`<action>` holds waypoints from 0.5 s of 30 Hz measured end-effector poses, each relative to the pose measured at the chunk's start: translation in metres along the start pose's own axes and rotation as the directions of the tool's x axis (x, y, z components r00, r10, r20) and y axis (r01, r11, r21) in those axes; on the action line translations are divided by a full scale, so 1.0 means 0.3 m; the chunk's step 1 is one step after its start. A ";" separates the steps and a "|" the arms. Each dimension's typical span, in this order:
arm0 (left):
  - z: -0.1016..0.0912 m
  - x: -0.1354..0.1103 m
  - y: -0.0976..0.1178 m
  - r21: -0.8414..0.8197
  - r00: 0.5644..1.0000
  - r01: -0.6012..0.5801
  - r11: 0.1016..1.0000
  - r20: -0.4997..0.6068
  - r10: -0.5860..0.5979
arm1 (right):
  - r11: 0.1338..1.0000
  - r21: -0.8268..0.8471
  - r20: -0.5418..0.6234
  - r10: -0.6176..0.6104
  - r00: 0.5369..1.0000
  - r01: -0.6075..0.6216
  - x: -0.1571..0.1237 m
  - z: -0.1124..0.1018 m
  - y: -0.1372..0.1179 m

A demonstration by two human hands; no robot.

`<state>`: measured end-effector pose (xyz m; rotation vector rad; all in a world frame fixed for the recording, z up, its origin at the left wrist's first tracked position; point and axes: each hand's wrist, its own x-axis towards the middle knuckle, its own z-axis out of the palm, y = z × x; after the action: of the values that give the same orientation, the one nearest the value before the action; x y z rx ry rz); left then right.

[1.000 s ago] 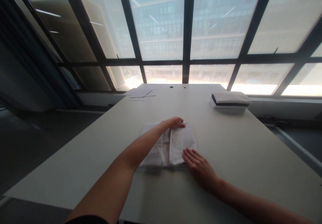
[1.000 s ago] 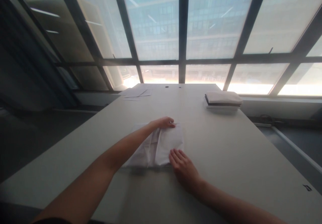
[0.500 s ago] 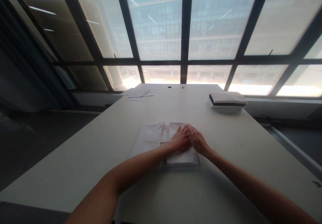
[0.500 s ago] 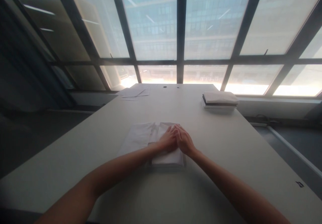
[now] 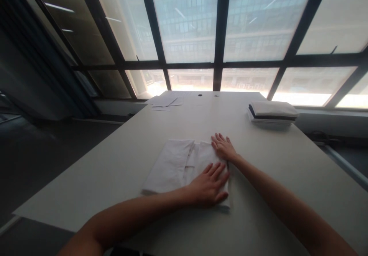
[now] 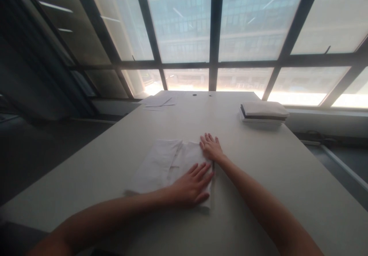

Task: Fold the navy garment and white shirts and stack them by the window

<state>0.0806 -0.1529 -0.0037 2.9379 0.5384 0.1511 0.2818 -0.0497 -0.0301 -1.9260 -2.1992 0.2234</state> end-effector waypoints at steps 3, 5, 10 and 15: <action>-0.008 -0.038 0.049 -0.041 0.997 -0.076 0.996 0.020 0.077 | 1.000 0.003 -0.023 0.017 1.000 -0.017 0.008 0.001 -0.005; -0.011 -0.052 0.069 -0.069 0.995 -0.093 0.993 0.020 0.095 | 0.999 0.009 -0.086 0.049 0.995 -0.048 0.002 -0.005 -0.011; -0.014 -0.036 0.045 -0.099 0.988 -0.152 0.983 0.001 0.153 | 0.967 0.013 -0.210 -0.247 0.946 0.255 -0.048 -0.036 -0.031; -0.029 -0.025 -0.005 -0.103 0.973 -0.229 0.968 0.000 0.231 | 0.884 0.035 -0.079 -0.462 0.883 0.466 -0.083 -0.051 -0.017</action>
<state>0.0719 -0.1529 0.0039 2.8891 0.1797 0.1812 0.2839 -0.0755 -0.0156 -1.2981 -2.4943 0.1309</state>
